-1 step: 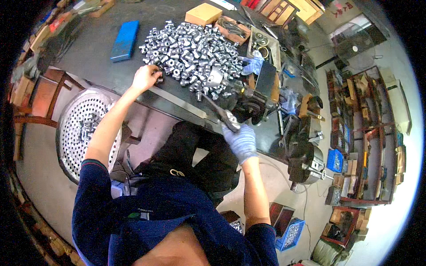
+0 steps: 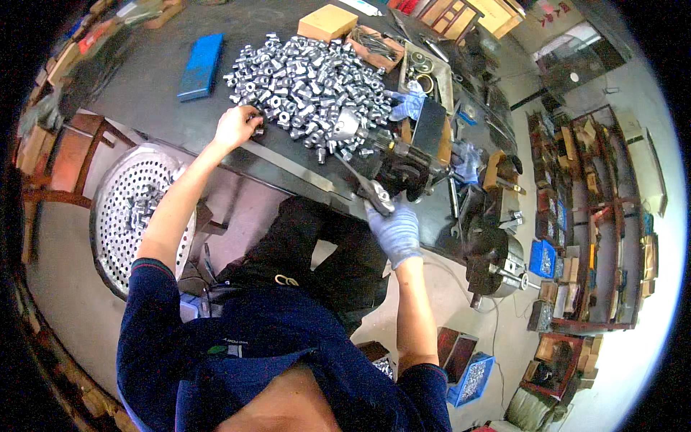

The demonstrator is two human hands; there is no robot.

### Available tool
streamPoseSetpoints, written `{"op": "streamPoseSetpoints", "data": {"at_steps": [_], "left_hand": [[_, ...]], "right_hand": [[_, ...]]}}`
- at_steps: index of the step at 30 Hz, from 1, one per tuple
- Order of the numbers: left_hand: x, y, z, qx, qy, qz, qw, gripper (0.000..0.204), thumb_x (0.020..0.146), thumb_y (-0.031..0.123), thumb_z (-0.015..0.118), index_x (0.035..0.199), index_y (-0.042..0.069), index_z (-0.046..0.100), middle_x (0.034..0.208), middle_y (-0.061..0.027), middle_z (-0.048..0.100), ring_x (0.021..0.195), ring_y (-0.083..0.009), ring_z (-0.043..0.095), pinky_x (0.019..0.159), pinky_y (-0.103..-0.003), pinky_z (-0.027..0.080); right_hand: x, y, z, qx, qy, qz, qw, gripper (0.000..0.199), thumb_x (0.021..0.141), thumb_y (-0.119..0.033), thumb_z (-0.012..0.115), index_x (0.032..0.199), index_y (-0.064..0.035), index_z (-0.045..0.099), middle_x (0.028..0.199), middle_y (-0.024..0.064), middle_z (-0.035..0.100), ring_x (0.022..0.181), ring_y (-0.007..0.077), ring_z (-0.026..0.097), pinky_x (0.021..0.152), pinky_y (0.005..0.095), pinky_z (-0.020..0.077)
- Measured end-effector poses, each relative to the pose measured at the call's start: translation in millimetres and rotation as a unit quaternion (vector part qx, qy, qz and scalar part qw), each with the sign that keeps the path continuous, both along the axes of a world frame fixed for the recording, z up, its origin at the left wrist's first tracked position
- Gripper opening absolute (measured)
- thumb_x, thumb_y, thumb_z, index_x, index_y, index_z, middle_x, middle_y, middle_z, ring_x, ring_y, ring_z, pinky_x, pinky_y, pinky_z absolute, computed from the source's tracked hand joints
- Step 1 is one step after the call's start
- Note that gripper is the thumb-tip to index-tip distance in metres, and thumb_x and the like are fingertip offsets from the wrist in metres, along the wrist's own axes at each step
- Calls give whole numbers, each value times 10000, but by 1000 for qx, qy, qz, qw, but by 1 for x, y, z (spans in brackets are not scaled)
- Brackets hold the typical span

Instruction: The person picks up metal nuts and pieces from a workbench and fits them together, occasionally using an air blower to clean components.

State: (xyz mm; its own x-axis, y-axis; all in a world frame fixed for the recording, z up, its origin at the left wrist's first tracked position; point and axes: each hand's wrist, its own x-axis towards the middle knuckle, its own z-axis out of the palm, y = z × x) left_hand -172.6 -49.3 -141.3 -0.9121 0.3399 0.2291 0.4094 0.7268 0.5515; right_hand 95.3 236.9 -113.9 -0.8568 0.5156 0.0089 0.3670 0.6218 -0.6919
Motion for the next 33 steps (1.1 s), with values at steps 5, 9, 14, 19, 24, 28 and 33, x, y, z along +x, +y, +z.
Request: {"op": "streamPoseSetpoints", "data": {"at_steps": [5,9,14,19,24,28,33], "left_hand": [[6,16,5,-14,6,-19,1000,243,731,270,660,854,61,671,758,-163,641,761,-316,628,709,-394,489],[7,14,7,18,-26,-42,999,257,726,278,666,853,55,672,736,-155,642,751,-313,629,696,-390,488],[5,-1,0,123,-121,-22,985,255,754,230,664,863,0,653,658,-145,631,550,-226,623,570,-328,489],[-3,1,0,147,-157,-44,976,241,776,199,658,877,-20,642,608,-95,618,462,-142,575,458,-280,452],[-10,2,-5,137,-168,-65,974,236,777,192,655,877,-21,642,612,-94,621,453,-138,569,450,-280,448],[-8,-6,-3,140,-153,-64,976,223,786,182,646,883,-19,642,615,-96,620,458,-136,568,454,-281,444],[-20,-21,-1,197,-146,-56,968,232,807,156,629,939,-35,622,595,-84,595,447,-114,542,442,-276,428]], "right_hand": [[29,12,-29,-20,11,-5,1000,416,701,-397,697,761,13,653,716,211,634,728,341,634,641,399,501],[30,-10,-6,-143,44,9,989,361,754,-350,656,834,2,644,768,161,658,746,293,647,665,374,509],[26,-47,22,-63,-92,131,985,338,844,-331,539,1042,-68,612,964,89,659,927,212,619,793,302,488],[13,-44,-3,-63,-7,106,992,334,807,-378,578,991,-107,642,894,108,660,842,263,630,729,349,509],[2,-31,-2,0,-162,81,984,354,778,-224,652,1063,-22,592,1033,78,643,936,155,622,774,284,486],[6,-45,12,79,-83,44,992,392,722,-428,648,829,-52,676,773,176,647,770,319,629,688,381,511],[6,-61,11,58,-88,110,988,428,751,-465,608,788,-42,664,723,199,625,713,335,622,626,403,501]]}}
